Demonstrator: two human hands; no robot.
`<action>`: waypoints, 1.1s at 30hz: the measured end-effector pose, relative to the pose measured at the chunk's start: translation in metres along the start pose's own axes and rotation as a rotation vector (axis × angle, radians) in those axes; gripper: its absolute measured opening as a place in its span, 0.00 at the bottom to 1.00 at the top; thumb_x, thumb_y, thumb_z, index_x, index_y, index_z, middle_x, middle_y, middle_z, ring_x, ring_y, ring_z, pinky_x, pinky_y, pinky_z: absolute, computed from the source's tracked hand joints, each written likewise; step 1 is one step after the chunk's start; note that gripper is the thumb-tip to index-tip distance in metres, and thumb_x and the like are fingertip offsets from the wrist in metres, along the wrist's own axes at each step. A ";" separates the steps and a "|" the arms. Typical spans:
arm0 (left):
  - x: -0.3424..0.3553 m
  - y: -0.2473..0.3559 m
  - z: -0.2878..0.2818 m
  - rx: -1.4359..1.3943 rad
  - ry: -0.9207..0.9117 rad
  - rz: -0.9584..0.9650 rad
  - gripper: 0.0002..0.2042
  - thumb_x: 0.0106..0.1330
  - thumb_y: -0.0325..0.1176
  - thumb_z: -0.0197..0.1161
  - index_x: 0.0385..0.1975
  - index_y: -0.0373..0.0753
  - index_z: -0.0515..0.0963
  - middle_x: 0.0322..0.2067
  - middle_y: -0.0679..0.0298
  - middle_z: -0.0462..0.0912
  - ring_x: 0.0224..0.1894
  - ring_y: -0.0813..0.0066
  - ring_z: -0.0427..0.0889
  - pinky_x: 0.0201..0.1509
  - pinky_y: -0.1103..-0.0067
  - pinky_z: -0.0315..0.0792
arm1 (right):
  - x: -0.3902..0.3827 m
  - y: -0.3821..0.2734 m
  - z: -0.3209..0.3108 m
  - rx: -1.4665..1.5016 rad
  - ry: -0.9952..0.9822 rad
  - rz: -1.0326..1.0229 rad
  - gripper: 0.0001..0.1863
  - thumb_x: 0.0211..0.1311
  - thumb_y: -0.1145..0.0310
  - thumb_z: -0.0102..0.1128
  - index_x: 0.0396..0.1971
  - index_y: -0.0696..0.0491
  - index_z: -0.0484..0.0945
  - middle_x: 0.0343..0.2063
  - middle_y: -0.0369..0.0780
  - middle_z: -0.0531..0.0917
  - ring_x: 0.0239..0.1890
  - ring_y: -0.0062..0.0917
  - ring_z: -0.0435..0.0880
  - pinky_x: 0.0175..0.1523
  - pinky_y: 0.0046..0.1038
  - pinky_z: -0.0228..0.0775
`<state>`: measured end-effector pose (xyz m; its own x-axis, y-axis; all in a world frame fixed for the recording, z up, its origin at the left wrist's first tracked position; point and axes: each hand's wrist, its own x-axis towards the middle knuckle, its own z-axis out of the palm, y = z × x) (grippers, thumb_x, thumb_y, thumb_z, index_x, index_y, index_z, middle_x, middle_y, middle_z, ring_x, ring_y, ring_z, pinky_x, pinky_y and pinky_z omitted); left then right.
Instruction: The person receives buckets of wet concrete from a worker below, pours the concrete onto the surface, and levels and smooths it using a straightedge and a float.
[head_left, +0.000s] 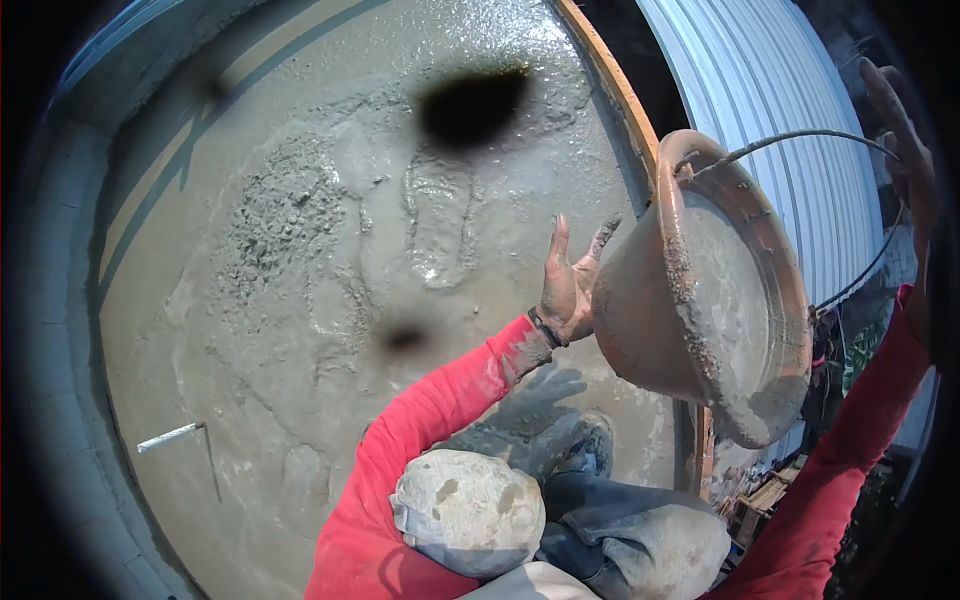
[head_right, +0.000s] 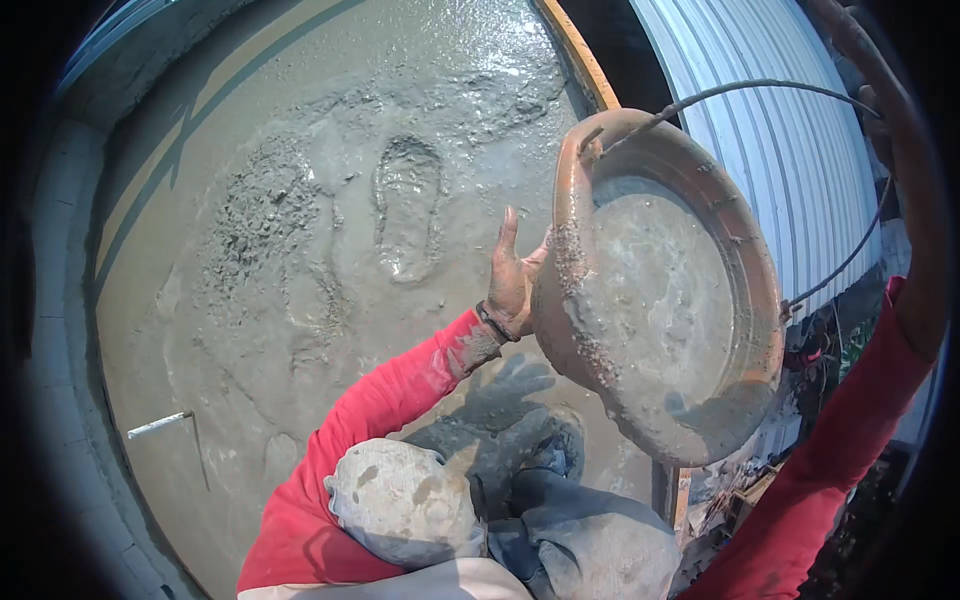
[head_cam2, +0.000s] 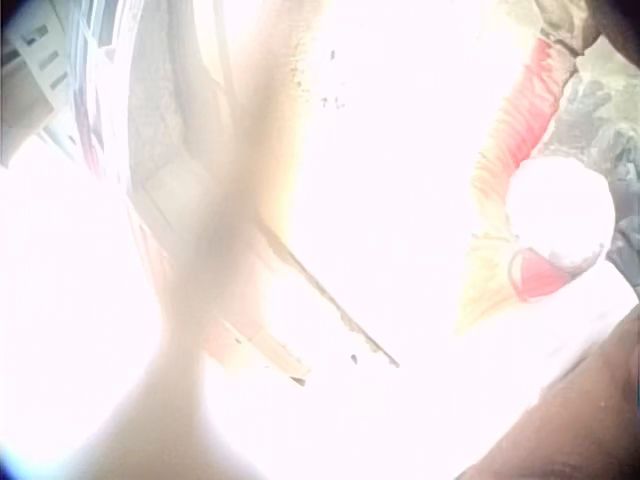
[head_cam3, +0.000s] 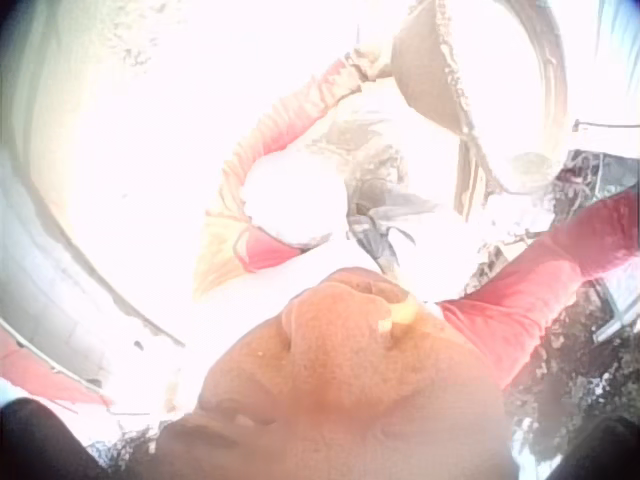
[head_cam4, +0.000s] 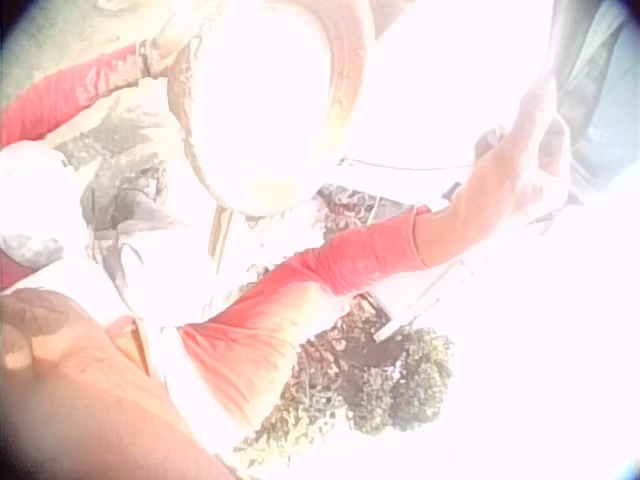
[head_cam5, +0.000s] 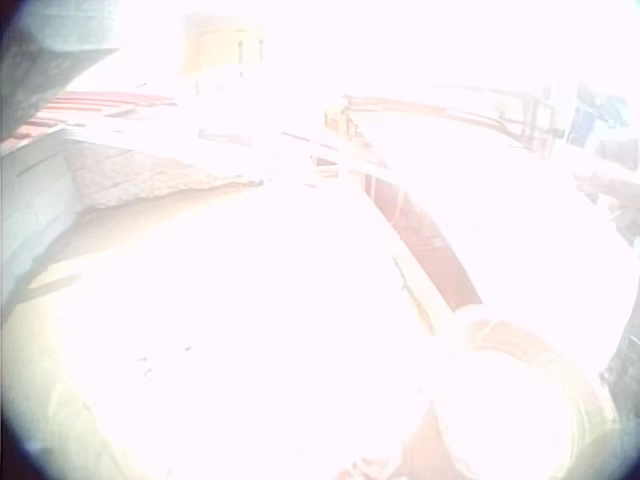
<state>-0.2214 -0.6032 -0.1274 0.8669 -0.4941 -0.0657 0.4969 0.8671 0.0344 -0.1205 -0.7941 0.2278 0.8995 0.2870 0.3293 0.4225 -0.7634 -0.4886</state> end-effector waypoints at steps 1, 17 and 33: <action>-0.024 0.012 0.002 0.299 0.042 0.220 0.41 0.67 0.70 0.40 0.71 0.44 0.53 0.67 0.55 0.62 0.68 0.59 0.64 0.70 0.58 0.60 | 0.013 0.018 0.040 0.033 -0.008 -0.299 0.19 0.66 0.52 0.61 0.44 0.52 0.77 0.11 0.28 0.72 0.11 0.08 0.67 0.20 0.11 0.62; -0.229 0.201 -0.064 0.370 0.416 0.780 0.38 0.67 0.63 0.50 0.70 0.43 0.55 0.68 0.61 0.61 0.69 0.58 0.60 0.64 0.57 0.65 | -0.003 -0.102 0.400 0.417 -0.426 -0.203 0.38 0.48 0.44 0.73 0.45 0.64 0.76 0.39 0.55 0.82 0.43 0.43 0.83 0.48 0.38 0.73; -0.183 0.251 0.080 1.532 1.088 1.035 0.40 0.52 0.45 0.79 0.57 0.25 0.65 0.50 0.51 0.77 0.47 0.66 0.80 0.56 0.71 0.73 | -0.011 -0.038 0.456 1.230 -0.630 0.422 0.52 0.43 0.54 0.81 0.58 0.76 0.64 0.53 0.62 0.76 0.59 0.46 0.76 0.63 0.38 0.68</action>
<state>-0.2522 -0.3002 -0.0272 0.6946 0.7088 0.1227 0.1004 -0.2644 0.9592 -0.0954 -0.5044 -0.1258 0.7404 0.6205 -0.2583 -0.3480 0.0251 -0.9372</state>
